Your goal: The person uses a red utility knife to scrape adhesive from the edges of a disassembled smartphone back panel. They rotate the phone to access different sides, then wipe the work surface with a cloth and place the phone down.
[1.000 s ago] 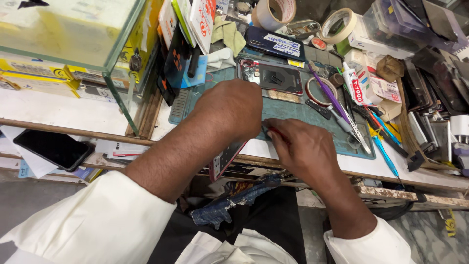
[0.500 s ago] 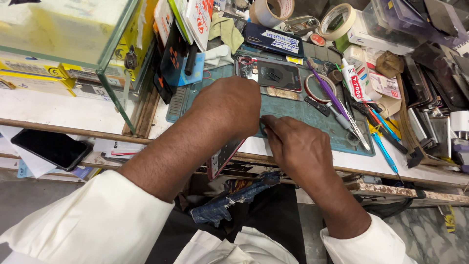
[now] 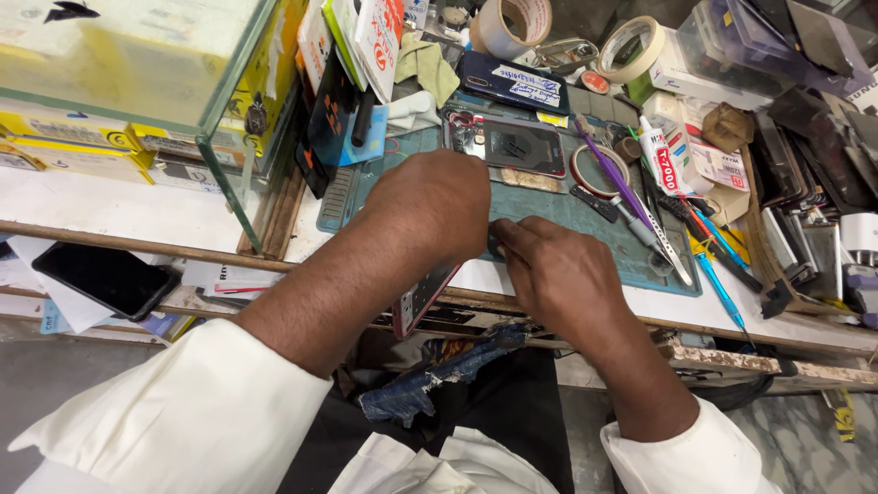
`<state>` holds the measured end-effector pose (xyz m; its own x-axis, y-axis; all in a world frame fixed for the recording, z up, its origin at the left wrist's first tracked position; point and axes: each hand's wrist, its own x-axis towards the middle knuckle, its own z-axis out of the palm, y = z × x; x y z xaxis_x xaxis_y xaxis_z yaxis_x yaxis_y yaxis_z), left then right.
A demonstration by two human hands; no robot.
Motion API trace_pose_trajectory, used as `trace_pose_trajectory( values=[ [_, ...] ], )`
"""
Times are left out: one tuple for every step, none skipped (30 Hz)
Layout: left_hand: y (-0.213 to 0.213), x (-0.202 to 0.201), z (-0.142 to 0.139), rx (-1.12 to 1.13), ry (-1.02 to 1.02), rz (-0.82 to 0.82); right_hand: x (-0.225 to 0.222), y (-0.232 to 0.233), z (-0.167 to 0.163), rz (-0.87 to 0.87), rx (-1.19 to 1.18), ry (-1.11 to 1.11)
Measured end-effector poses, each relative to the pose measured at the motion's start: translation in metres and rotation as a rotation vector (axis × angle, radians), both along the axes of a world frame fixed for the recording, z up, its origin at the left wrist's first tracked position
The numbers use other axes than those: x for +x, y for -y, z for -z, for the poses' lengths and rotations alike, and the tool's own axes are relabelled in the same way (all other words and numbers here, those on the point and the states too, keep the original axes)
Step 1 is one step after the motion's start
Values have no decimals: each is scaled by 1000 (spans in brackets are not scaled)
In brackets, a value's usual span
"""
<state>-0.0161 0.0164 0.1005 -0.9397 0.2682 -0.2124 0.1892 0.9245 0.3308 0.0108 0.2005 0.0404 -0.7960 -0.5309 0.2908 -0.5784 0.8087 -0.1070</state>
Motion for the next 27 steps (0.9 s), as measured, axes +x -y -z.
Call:
trace_pose_trajectory(
  values=[
    [0, 0, 0, 5, -5, -3, -1, -1, 0, -18, -14, 9],
    [0, 1, 0, 10, -10, -5, -2, -2, -1, -35, -28, 17],
    [0, 1, 0, 15, -17, -7, -3, -4, -2, -53, -42, 24],
    [0, 1, 0, 9, -12, -7, -4, -5, -3, -64, -60, 33],
    [0, 1, 1, 4, -10, -6, -5, -6, -3, -73, -77, 41],
    [0, 1, 1, -1, -6, -6, -5, -7, -4, -84, -93, 49],
    [0, 0, 1, 10, -13, -9, -4, -8, -4, -92, -122, 41],
    [1, 0, 2, 22, -20, -11, -4, -8, -4, -99, -150, 33],
    [1, 0, 3, 33, -23, -14, -3, -9, -4, -107, -178, 27],
    [2, -1, 3, 31, -23, -16, -1, -9, -3, -98, -204, 27],
    [2, -1, 4, 29, -24, -15, 1, -8, -1, -86, -230, 24],
    [2, -2, 4, 27, -25, -15, 2, -7, 1, -75, -256, 21],
    [2, -2, 5, 21, -23, -16, 3, -6, 3, -58, -253, 18],
    [1, -2, 5, 16, -24, -16, 3, -5, 4, -40, -249, 12],
    [1, -2, 5, 11, -27, -18, 3, -5, 5, -25, -246, 5],
    [1, -2, 5, 9, -26, -17, 3, -4, 6, -18, -238, -2],
    [1, -2, 5, 6, -23, -17, 3, -3, 6, -12, -231, -7],
    [0, -1, 4, 5, -22, -16, 3, -2, 6, -7, -223, -13],
    [0, -1, 4, 1, -20, -17, 3, -2, 6, -11, -218, -27],
    [0, -1, 3, -3, -16, -17, 4, -1, 6, -15, -212, -39],
    [0, -1, 3, -5, -12, -14, 4, -1, 6, -16, -205, -51],
    [0, -2, 3, -10, -16, -5, 5, 0, 6, -8, -191, -61],
    [0, -2, 3, -16, -19, 2, 6, 1, 6, -2, -178, -69],
    [0, -2, 3, -20, -21, 10, 7, 2, 7, 5, -165, -76],
    [0, -3, 3, -26, -28, 16, 7, 3, 7, 30, -142, -71],
    [0, -4, 3, -33, -37, 21, 8, 4, 7, 55, -120, -68],
    [0, -5, 4, -39, -46, 26, 8, 5, 7, 79, -97, -64]
  ],
)
